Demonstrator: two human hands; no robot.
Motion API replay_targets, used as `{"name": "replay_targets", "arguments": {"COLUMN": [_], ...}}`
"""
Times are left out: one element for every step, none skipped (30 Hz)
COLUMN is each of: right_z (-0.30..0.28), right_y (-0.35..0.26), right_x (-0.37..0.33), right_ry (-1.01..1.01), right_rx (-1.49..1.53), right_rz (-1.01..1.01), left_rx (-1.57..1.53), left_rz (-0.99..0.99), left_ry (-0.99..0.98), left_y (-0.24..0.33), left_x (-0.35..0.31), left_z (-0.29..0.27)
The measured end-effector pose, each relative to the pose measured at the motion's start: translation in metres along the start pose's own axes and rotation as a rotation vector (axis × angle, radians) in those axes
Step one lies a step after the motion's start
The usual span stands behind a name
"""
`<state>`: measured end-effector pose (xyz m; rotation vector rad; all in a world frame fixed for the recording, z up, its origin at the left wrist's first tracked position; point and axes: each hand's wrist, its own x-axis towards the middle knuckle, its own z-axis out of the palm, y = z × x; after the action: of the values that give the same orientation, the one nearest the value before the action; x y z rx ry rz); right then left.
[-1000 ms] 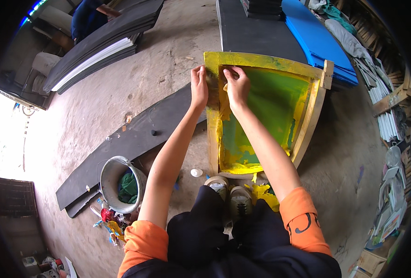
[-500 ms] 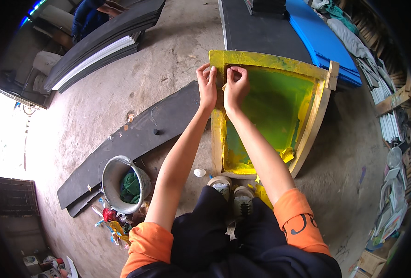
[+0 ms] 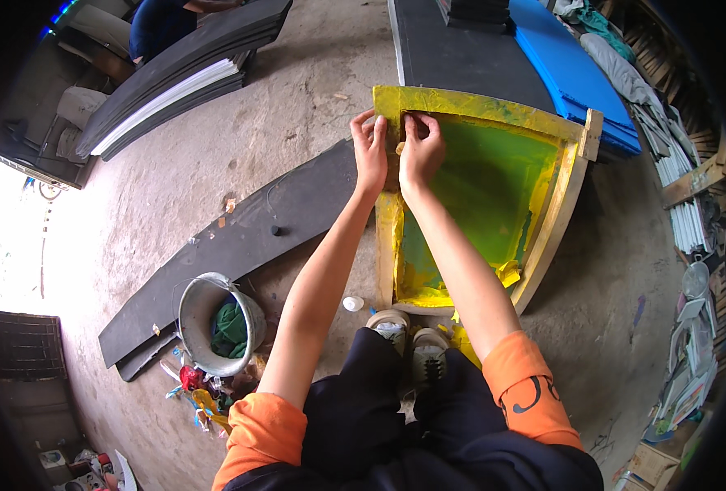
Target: The person applies yellow tape to the edges of a wooden frame containing a green surface. They press the tape along the perimeter and smooth it down with their fingers.
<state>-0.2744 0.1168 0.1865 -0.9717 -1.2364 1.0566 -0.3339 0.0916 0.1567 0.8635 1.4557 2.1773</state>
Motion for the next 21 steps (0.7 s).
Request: {"name": "replay_targets", "arguments": {"right_z": [0.000,0.000,-0.002,-0.002,0.001,0.002,0.001,-0.001,-0.002,-0.006,-0.012,-0.017,-0.023,-0.021,-0.022,-0.022,-0.020,-0.020,-0.020,-0.020,-0.021], "right_y": [-0.004,-0.007,-0.008,-0.002,0.008,0.013,0.018,0.023,0.025,0.027,0.029,0.027,0.025,0.022,0.021,0.020,0.019,0.018,0.018,0.018,0.018], "right_x": [0.001,0.001,0.003,0.007,0.012,0.013,0.013,0.013,0.013,0.013,0.013,0.010,0.008,0.008,0.010,0.012,0.013,0.013,0.012,0.011,0.011], "right_ry": [-0.016,-0.032,-0.029,-0.005,0.019,0.039,0.061,0.084,0.102,0.045,-0.012,-0.072,-0.158,-0.168,-0.172,-0.176,-0.160,-0.155,-0.150,-0.146,-0.162], "right_rx": [0.000,0.000,-0.060,-0.098,-0.136,-0.172,-0.198,-0.224,-0.249,-0.238,-0.228,-0.215,-0.257,-0.238,-0.225,-0.211,-0.134,-0.121,-0.107,-0.092,-0.114], "right_rz": [0.041,0.082,0.047,-0.019,-0.084,-0.146,-0.240,-0.334,-0.430,-0.416,-0.402,-0.388,-0.349,-0.339,-0.328,-0.317,-0.309,-0.338,-0.367,-0.396,-0.417], "left_rx": [-0.017,-0.034,-0.036,-0.038,-0.041,-0.033,-0.026,-0.019,-0.035,-0.051,-0.068,-0.072,-0.077,-0.081,-0.068,-0.054,-0.039,-0.043,-0.046,-0.050,-0.031], "left_rz": [0.005,0.011,0.007,0.004,0.000,0.002,0.004,0.005,-0.011,-0.027,-0.044,-0.043,-0.043,-0.043,-0.045,-0.046,-0.047,-0.045,-0.043,-0.040,-0.035], "left_ry": [0.001,0.002,0.002,0.002,0.001,-0.002,-0.005,-0.009,-0.008,-0.008,-0.009,-0.012,-0.015,-0.019,-0.017,-0.016,-0.013,-0.015,-0.017,-0.018,-0.021], "left_y": [-0.001,-0.001,-0.001,0.000,0.000,-0.001,-0.002,-0.003,-0.001,-0.001,0.000,-0.001,-0.002,-0.002,-0.003,-0.004,-0.005,-0.005,-0.005,-0.004,-0.004], "left_x": [0.001,0.001,0.001,0.001,0.002,0.002,0.003,0.003,0.002,0.001,0.000,0.001,0.002,0.002,0.003,0.003,0.003,0.003,0.003,0.003,0.003], "left_z": [0.000,-0.002,0.001,0.003,0.005,0.004,0.003,0.003,0.003,0.004,0.004,0.002,0.000,-0.002,-0.001,-0.001,0.000,0.000,0.000,0.000,0.001]}}
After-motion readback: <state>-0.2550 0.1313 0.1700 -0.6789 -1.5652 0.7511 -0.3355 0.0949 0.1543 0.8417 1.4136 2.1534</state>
